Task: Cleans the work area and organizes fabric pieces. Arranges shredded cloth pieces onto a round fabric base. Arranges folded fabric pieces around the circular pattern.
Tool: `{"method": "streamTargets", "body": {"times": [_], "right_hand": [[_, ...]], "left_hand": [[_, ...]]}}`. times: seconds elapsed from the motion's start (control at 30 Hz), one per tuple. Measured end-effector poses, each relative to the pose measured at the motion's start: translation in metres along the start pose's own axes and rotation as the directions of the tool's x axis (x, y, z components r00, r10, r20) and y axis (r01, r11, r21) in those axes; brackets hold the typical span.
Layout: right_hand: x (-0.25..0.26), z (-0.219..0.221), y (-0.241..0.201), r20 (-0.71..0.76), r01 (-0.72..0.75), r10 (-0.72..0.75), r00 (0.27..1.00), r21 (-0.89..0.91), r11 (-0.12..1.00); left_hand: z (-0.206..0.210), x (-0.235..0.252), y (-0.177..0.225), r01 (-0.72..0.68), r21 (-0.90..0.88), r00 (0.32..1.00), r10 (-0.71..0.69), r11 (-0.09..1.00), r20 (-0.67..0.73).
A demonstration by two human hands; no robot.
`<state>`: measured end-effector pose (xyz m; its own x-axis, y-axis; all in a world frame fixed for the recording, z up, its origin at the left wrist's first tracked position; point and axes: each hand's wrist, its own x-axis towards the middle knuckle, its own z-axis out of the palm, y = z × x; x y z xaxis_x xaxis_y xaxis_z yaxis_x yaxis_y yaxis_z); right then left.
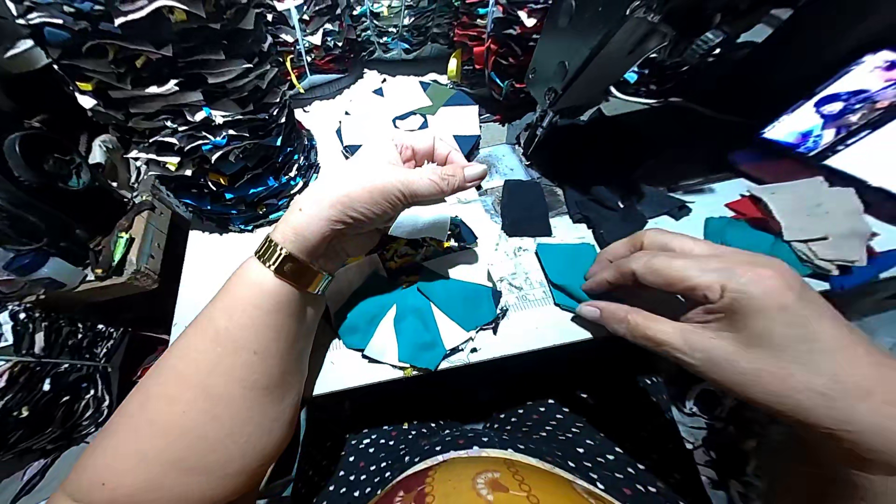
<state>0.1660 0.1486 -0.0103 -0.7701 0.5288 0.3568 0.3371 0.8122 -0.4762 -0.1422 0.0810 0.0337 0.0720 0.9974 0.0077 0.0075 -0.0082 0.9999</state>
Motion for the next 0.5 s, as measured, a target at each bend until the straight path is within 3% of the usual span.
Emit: {"method": "streamTargets", "body": {"times": [0.1, 0.27, 0.37, 0.5], "right_hand": [[0.002, 0.001, 0.002, -0.023, -0.014, 0.014, 1.000, 0.022, 1.000], [0.013, -0.006, 0.012, -0.160, -0.157, 0.188, 0.969, 0.190, 0.969], [0.027, -0.008, 0.023, -0.209, -0.113, 0.188, 0.960, 0.326, 0.938], [0.050, -0.005, 0.004, -0.169, 0.007, 0.079, 0.982, 0.457, 0.889]], "left_hand": [[0.002, 0.000, 0.001, 0.001, 0.029, 1.000, -0.001, 1.000, 0.000], [-0.001, 0.000, 0.002, -0.002, 0.035, 0.999, 0.001, 0.999, 0.033], [-0.002, 0.000, 0.001, 0.009, 0.026, 0.997, -0.011, 1.000, 0.073], [-0.001, -0.004, 0.006, 0.033, 0.076, 0.988, -0.044, 0.997, 0.150]]}}
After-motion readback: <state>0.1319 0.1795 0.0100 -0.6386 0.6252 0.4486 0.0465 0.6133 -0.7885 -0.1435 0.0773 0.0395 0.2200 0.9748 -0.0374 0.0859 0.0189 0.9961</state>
